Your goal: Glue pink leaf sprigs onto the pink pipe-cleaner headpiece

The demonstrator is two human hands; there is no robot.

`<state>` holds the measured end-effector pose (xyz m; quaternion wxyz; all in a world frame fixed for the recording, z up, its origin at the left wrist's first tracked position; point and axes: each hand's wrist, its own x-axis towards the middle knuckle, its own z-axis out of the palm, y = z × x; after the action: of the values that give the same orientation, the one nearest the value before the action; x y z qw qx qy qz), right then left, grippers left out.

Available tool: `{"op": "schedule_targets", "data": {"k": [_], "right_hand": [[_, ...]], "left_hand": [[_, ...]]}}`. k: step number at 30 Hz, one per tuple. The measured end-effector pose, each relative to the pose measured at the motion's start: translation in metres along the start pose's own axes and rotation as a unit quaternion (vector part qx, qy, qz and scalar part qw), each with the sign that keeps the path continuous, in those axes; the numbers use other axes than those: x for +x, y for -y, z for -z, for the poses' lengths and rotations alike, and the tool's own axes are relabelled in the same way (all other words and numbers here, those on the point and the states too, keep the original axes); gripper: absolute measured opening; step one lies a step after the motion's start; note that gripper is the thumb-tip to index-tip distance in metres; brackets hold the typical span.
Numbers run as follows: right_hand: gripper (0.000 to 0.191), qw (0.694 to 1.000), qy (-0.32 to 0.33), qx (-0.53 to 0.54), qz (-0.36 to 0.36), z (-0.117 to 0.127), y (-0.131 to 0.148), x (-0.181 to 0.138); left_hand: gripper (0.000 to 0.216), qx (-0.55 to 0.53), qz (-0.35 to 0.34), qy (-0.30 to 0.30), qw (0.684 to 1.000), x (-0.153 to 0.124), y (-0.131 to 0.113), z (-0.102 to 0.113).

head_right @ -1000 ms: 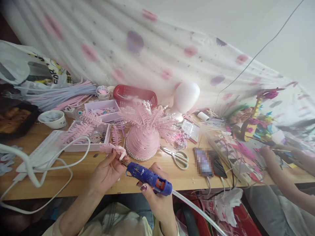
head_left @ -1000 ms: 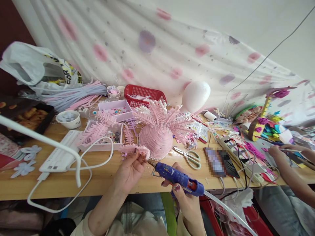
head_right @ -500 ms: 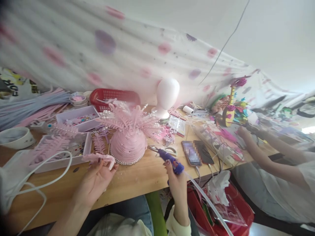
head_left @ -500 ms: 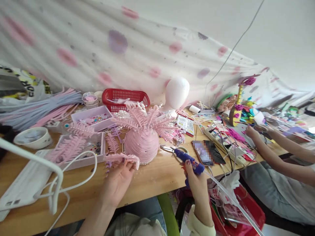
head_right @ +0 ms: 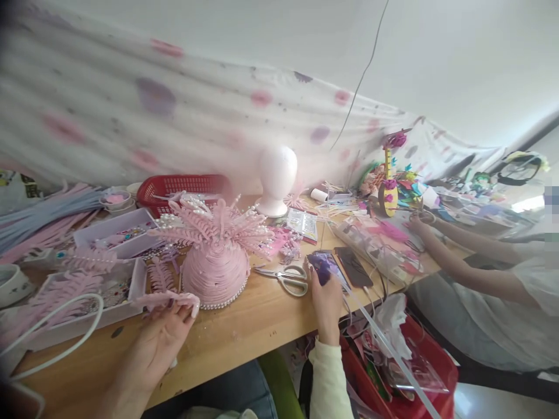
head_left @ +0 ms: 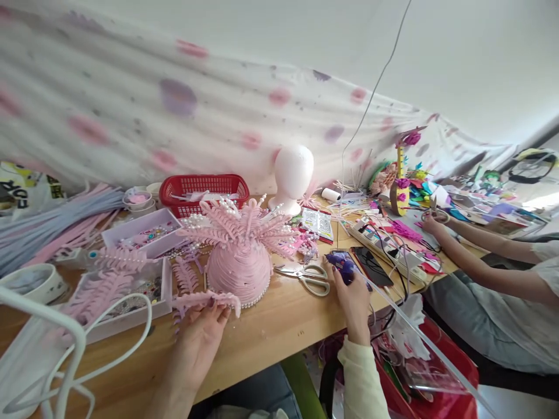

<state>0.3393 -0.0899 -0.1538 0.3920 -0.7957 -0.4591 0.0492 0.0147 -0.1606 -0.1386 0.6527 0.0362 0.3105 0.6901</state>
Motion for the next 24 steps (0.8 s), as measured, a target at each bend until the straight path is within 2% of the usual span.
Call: {"op": "schedule_targets", "data": {"k": [2, 4, 6, 9, 12, 15, 20, 24], "right_hand": [[0.068, 0.999, -0.031, -0.011, -0.014, 0.01, 0.0, -0.024], [0.065, 0.998, -0.061, 0.006, -0.03, 0.018, 0.001, -0.049], [0.056, 0.997, -0.055, 0.056, -0.027, 0.023, 0.004, -0.07], [0.045, 0.993, -0.013, 0.12, 0.01, 0.021, 0.016, -0.089], [0.041, 0.984, 0.012, 0.162, 0.075, 0.008, 0.036, -0.092], [0.035, 0.967, 0.03, 0.202, 0.153, -0.01, 0.061, -0.091], [0.026, 0.942, 0.066, 0.233, 0.234, -0.038, 0.092, -0.095], [0.02, 0.918, 0.086, 0.247, 0.298, -0.047, 0.114, -0.089]], "left_hand": [[0.037, 0.023, 0.002, 0.003, 1.0, 0.002, 0.001, -0.002], [0.037, 0.039, -0.007, 0.005, 0.999, 0.006, -0.003, -0.007], [0.037, 0.05, -0.039, 0.011, 0.998, 0.014, -0.014, -0.012], [0.037, 0.087, -0.12, 0.02, 0.989, 0.032, -0.039, -0.016], [0.034, 0.122, -0.205, 0.007, 0.971, 0.05, -0.058, -0.017], [0.038, 0.166, -0.264, -0.014, 0.95, 0.064, -0.063, -0.018], [0.025, 0.302, -0.304, -0.021, 0.903, 0.078, -0.062, -0.023], [0.017, 0.381, -0.326, -0.024, 0.865, 0.088, -0.065, -0.025]]}}
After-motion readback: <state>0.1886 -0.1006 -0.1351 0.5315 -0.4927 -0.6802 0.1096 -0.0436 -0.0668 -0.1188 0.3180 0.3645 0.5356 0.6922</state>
